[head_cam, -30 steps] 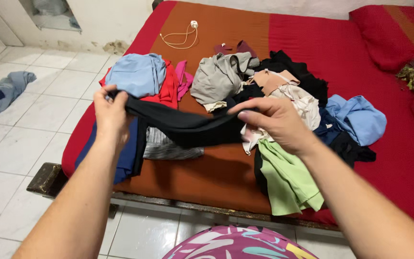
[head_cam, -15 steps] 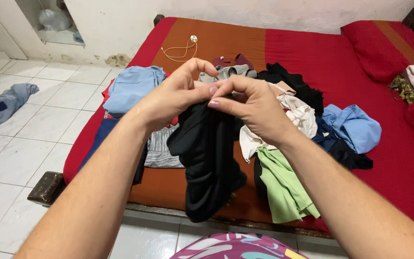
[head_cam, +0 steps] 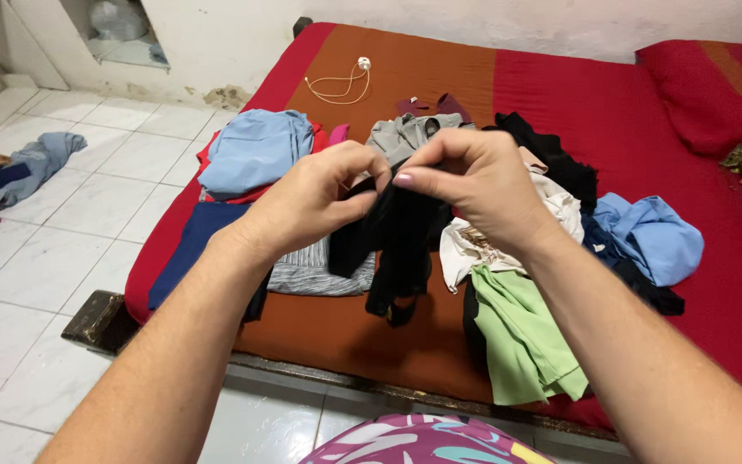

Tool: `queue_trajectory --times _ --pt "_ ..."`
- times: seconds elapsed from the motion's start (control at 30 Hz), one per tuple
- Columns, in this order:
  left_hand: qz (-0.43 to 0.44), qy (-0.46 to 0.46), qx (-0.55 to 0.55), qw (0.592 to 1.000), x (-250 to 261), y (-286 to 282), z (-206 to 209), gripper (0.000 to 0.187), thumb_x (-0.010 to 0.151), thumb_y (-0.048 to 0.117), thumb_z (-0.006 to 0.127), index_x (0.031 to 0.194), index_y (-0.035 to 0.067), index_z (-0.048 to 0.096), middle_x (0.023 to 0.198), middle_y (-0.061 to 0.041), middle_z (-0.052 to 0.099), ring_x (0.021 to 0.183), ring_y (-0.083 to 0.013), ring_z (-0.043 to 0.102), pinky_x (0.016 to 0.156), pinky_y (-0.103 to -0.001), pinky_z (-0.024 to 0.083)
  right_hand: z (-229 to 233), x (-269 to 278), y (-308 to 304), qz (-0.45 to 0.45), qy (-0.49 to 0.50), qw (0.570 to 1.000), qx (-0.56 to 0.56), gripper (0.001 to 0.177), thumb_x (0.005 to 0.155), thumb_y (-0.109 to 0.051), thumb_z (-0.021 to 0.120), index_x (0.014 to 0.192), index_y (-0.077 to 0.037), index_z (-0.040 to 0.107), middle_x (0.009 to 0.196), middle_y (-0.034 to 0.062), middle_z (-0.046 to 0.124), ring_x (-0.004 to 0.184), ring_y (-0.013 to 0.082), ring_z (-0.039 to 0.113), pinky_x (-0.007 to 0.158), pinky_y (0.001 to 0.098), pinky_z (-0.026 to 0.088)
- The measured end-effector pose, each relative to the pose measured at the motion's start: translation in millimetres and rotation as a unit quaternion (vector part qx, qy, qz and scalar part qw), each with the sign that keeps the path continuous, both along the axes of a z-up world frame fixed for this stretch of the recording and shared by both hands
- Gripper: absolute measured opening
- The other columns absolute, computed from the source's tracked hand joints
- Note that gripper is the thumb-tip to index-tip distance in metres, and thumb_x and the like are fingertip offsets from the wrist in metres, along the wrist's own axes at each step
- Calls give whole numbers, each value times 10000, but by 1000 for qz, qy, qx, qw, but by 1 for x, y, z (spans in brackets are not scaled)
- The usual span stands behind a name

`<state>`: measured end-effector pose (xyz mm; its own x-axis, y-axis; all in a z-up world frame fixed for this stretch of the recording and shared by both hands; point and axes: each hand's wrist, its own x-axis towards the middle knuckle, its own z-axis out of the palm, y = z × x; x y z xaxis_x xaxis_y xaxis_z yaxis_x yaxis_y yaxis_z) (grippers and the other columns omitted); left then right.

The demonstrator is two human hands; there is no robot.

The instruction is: The person folds various clean clothes on a bed. They pick up items one by one, including shirts, pants, and underwear, and fold them into neat stacks.

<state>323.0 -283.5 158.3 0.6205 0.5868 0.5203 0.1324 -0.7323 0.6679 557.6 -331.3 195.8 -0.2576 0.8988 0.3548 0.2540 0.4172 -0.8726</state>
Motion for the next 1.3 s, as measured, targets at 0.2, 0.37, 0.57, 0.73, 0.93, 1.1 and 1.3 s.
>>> queue_trajectory --times 0.2,0.37,0.57,0.73,0.93,1.1,1.3 --pt "16 142 149 979 2 15 -27 253 783 -29 661 1001 81 729 1088 -109 703 989 -322 683 873 -430 551 -6 2 11 3 47 999 17 87 921 -73 795 935 -1 748 855 20 734 774 59 664 720 224 558" --pt "35 383 118 915 7 14 -54 218 814 59 638 986 95 767 1183 -133 659 1058 -383 601 865 -504 510 -32 7 20 -19 103 994 -25 90 889 -80 792 926 -12 745 837 10 743 742 63 672 695 220 560" --pt "-57 324 -97 939 -26 13 -22 317 929 148 496 1172 45 670 1077 -125 741 1043 -270 704 938 -387 531 -58 40 29 -57 176 981 -57 73 921 -75 781 924 -34 720 872 2 707 783 70 644 741 228 535" --pt "115 357 -140 917 -33 4 19 456 960 493 671 1132 70 682 866 -106 700 866 -236 672 795 -381 538 -69 57 37 -25 258 962 -87 60 932 -35 759 970 -43 714 947 4 684 848 83 648 797 257 558" --pt "17 90 -149 985 -39 12 23 313 945 284 757 887 17 604 824 -26 627 799 -154 560 702 -338 499 -48 71 48 42 231 964 -127 117 931 -6 758 1004 -38 672 967 44 706 874 106 680 809 274 573" --pt "-60 -269 -245 929 -36 23 16 321 922 218 758 1164 123 570 1031 -17 658 961 -181 631 856 -366 532 -11 70 59 166 274 939 -126 93 1005 -29 748 1034 -32 659 948 81 704 867 149 712 783 310 610" --pt "-110 -371 -531 754 30 1 -37 713 983 461 586 1571 98 407 1533 -124 514 1320 -256 569 1139 -460 463 11 35 93 171 266 941 -121 107 1019 -30 725 1107 -24 663 1020 73 713 904 139 725 823 294 623"
